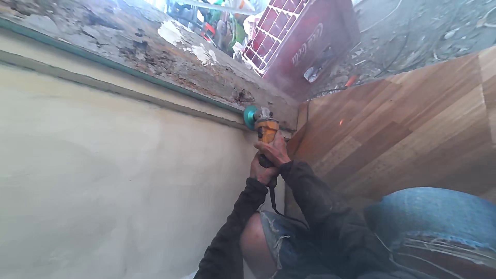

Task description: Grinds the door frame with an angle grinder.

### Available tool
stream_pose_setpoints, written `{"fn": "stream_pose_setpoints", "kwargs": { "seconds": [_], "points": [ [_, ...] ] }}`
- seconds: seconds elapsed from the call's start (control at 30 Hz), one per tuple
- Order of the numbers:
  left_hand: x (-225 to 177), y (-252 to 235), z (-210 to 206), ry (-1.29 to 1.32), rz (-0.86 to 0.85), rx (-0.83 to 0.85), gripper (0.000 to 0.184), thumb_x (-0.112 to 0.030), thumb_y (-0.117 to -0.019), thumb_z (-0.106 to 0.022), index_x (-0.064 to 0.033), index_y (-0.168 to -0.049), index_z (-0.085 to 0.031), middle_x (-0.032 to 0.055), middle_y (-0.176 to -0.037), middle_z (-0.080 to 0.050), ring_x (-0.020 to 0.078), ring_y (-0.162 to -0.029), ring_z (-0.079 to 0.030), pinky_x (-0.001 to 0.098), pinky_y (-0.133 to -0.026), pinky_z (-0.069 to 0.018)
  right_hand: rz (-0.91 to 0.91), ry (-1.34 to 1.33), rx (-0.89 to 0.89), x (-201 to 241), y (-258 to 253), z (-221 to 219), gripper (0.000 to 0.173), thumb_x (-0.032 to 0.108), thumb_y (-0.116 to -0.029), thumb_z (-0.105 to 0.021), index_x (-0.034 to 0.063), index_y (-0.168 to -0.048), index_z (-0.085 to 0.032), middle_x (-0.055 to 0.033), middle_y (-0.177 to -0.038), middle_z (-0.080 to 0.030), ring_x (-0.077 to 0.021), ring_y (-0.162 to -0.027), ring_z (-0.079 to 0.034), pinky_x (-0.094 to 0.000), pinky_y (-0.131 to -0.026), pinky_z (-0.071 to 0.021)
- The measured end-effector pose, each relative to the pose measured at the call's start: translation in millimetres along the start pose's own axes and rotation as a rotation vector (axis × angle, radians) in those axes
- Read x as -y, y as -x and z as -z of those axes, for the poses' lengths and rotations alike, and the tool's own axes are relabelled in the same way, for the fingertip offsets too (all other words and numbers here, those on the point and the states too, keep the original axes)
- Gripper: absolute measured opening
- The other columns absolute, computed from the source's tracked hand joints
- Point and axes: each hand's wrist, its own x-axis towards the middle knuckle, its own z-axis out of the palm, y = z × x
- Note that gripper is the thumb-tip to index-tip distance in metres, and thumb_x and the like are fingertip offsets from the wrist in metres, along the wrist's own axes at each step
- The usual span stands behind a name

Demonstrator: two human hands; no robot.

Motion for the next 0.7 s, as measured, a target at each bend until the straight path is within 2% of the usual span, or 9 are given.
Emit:
{"fn": "stream_pose_setpoints", "kwargs": {
  "seconds": [0.07, 0.13, 0.23, 0.33, 0.4, 0.57, 0.63, 0.7],
  "points": [
    [-1, -1, -3, -0.015, 0.013, 0.009, 0.068, 0.001, -0.0667, -0.079, 0.0052, -0.13, -0.053, 0.0147, -0.093, -0.069, 0.0193, -0.073, -0.069, 0.0369, -0.068, -0.0609, -0.019, -0.013, -0.005, -3, -3, 2, 0.083, 0.03, -0.0725, -0.086, 0.0024, -0.139, -0.045, -0.0223, -0.107, -0.067, -0.0368, -0.096, -0.067, -0.0584, -0.08, -0.0549],
    [-5, 0, -2, -0.005, -0.004, -0.017, 0.067, 0.0, -0.0663, -0.078, 0.0055, -0.128, -0.053, 0.0142, -0.091, -0.069, 0.0185, -0.072, -0.069, 0.0363, -0.067, -0.0609, -0.008, 0.001, 0.004, 4, -1, 3, 0.079, 0.03, -0.0735, -0.085, 0.0025, -0.136, -0.046, -0.0217, -0.104, -0.066, -0.0363, -0.093, -0.067, -0.0575, -0.077, -0.0549],
    [-12, 5, 4, 0.008, -0.027, -0.056, 0.067, 0.002, -0.0668, -0.079, 0.0049, -0.129, -0.053, 0.0127, -0.091, -0.068, 0.0169, -0.074, -0.068, 0.0352, -0.069, -0.0603, 0.027, 0.04, 0.032, 20, 7, 0, 0.08, 0.032, -0.0749, -0.084, 0.0037, -0.139, -0.045, -0.0217, -0.103, -0.067, -0.0369, -0.09, -0.068, -0.0579, -0.074, -0.055],
    [-11, 5, 7, -0.016, -0.053, -0.059, 0.067, 0.0, -0.0665, -0.079, 0.0043, -0.129, -0.054, 0.0109, -0.09, -0.069, 0.0154, -0.075, -0.069, 0.0344, -0.07, -0.0608, 0.057, 0.055, 0.04, 18, 3, -4, 0.083, 0.037, -0.073, -0.084, 0.0041, -0.139, -0.045, -0.0201, -0.104, -0.067, -0.0358, -0.092, -0.068, -0.0577, -0.076, -0.0558],
    [-6, 2, 4, -0.015, -0.03, -0.034, 0.068, 0.0, -0.0681, -0.079, 0.004, -0.13, -0.053, 0.0125, -0.09, -0.069, 0.0171, -0.073, -0.069, 0.0356, -0.069, -0.061, 0.035, 0.022, 0.024, 11, 4, -2, 0.082, 0.034, -0.0725, -0.084, 0.0052, -0.138, -0.045, -0.0208, -0.103, -0.067, -0.0362, -0.089, -0.068, -0.0578, -0.072, -0.0552],
    [-2, -4, -3, -0.052, 0.037, 0.013, 0.065, 0.001, -0.0697, -0.077, 0.0052, -0.13, -0.052, 0.015, -0.092, -0.068, 0.0203, -0.07, -0.068, 0.0375, -0.066, -0.0609, -0.03, -0.037, 0.005, -2, -1, 5, 0.083, 0.03, -0.0733, -0.086, 0.0031, -0.14, -0.045, -0.0229, -0.109, -0.066, -0.0374, -0.097, -0.067, -0.0582, -0.08, -0.0547],
    [-6, -2, -2, -0.017, 0.02, -0.007, 0.064, 0.002, -0.0687, -0.077, 0.0053, -0.128, -0.053, 0.0144, -0.09, -0.068, 0.0195, -0.069, -0.068, 0.0368, -0.064, -0.0608, -0.023, -0.011, 0.012, 6, 1, 5, 0.082, 0.031, -0.0742, -0.086, 0.0015, -0.139, -0.045, -0.0232, -0.108, -0.066, -0.0378, -0.096, -0.066, -0.0584, -0.079, -0.0545],
    [-10, 2, 3, 0.009, -0.013, -0.033, 0.066, 0.0, -0.0681, -0.078, 0.0048, -0.129, -0.053, 0.013, -0.092, -0.069, 0.0176, -0.074, -0.069, 0.0355, -0.069, -0.0607, 0.015, 0.017, 0.024, 15, 3, 1, 0.081, 0.033, -0.0743, -0.085, 0.0023, -0.138, -0.046, -0.0218, -0.104, -0.067, -0.0367, -0.092, -0.068, -0.0579, -0.076, -0.0551]
  ]
}}
